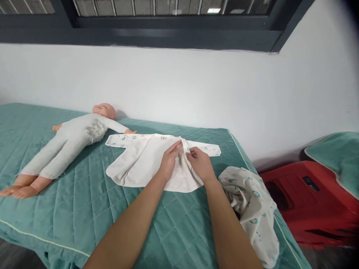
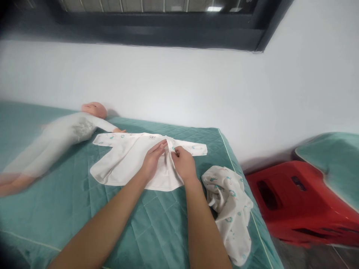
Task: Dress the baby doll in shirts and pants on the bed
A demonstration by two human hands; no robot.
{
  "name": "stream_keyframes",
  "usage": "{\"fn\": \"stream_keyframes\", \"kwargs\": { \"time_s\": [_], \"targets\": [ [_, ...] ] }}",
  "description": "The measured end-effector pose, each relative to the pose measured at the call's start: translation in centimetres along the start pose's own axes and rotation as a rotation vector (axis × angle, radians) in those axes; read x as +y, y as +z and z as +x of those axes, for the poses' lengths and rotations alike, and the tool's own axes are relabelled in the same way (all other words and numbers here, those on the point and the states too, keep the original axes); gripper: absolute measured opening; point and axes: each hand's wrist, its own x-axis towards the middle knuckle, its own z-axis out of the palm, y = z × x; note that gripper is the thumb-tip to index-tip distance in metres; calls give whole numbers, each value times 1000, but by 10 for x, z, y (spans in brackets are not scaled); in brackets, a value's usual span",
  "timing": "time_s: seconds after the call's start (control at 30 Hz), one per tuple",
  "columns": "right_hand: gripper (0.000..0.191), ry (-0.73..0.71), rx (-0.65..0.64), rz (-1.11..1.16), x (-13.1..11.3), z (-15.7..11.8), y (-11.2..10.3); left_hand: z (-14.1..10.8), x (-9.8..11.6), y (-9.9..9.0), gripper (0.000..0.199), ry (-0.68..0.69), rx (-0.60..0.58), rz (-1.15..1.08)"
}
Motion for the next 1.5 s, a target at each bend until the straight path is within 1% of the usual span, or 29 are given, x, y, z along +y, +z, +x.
{"fn": "stream_keyframes", "kwargs": {
  "time_s": [0.07, 0.1, 0.17, 0.27, 0.33, 0.43, 0.5, 0.6, 0.67, 0.8, 0.83, 0.9, 0.97, 1.03, 1.1, 1.13, 1.17, 1.23, 1.3, 1.33, 1.4, 1.43, 1.5],
  "targets": [
    [25, 32, 20, 72, 2, 1, 0, 0, 1, 0, 26, 30, 14, 96],
    [31, 30, 20, 89, 3, 1, 0, 1, 1, 0, 26, 55, -2, 151],
    [43, -2, -2, 73, 4, 0, 1, 1, 0, 1, 28, 141, -85, 283],
    [42, -13, -20, -3, 6, -1, 2, 1, -3, 3, 30, 282, -234, 456],
    [40, 39, 1, -50, 6, 0, 1, 1, -6, 4, 35, 310, -264, 485],
    [35, 163, 49, -95, 9, 3, -5, 0, -12, 3, 43, 283, -197, 471],
    [33, 245, 63, -86, 13, 6, -11, 1, -15, 1, 43, 285, -95, 476],
    [33, 331, 57, -76, 23, 10, -22, 4, -20, -3, 36, 295, 52, 501],
    [32, 374, 53, -108, 29, 10, -27, 6, -23, -3, 32, 279, 77, 503],
    [30, 429, 32, -204, 29, 5, -30, 10, -28, 2, 31, 283, 32, 545],
    [32, 436, 18, -236, 27, 4, -29, 12, -30, 3, 30, 301, 21, 595],
    [37, 445, -20, -298, 22, 2, -29, 17, -31, 4, 28, 343, -1, 765],
    [39, 448, -60, -347, 17, 0, -29, 23, -31, 4, 33, 358, -35, 1016],
    [38, 447, -71, -375, 16, -1, -30, 30, -29, 4, 43, 325, -94, 1292],
    [38, 407, -39, -417, 17, -1, -29, 37, -27, 4, 50, 277, -148, 1500],
    [39, 353, -4, -447, 17, -1, -27, 39, -25, 4, 52, 263, -161, 1562],
    [39, 272, 40, -474, 18, 0, -25, 41, -24, 5, 53, 257, -164, 1600],
    [39, 51, 120, -483, 18, 2, -17, 42, -22, 8, 54, 263, -156, 1622],
    [41, -178, 149, -414, 15, 4, -8, 41, -19, 9, 53, 282, -135, 1595],
    [40, -270, 147, -369, 13, 4, -4, 39, -16, 7, 53, 289, -120, 1571],
    [37, -383, 139, -310, 10, 2, 2, 33, -7, -3, 53, 309, -113, 1527],
    [38, -408, 133, -302, 9, -1, 5, 28, -1, -12, 53, 323, -137, 1519],
    [44, -409, 90, -329, 8, -8, 12, 17, 14, -38, 52, 335, -224, 1553]
  ]
}}
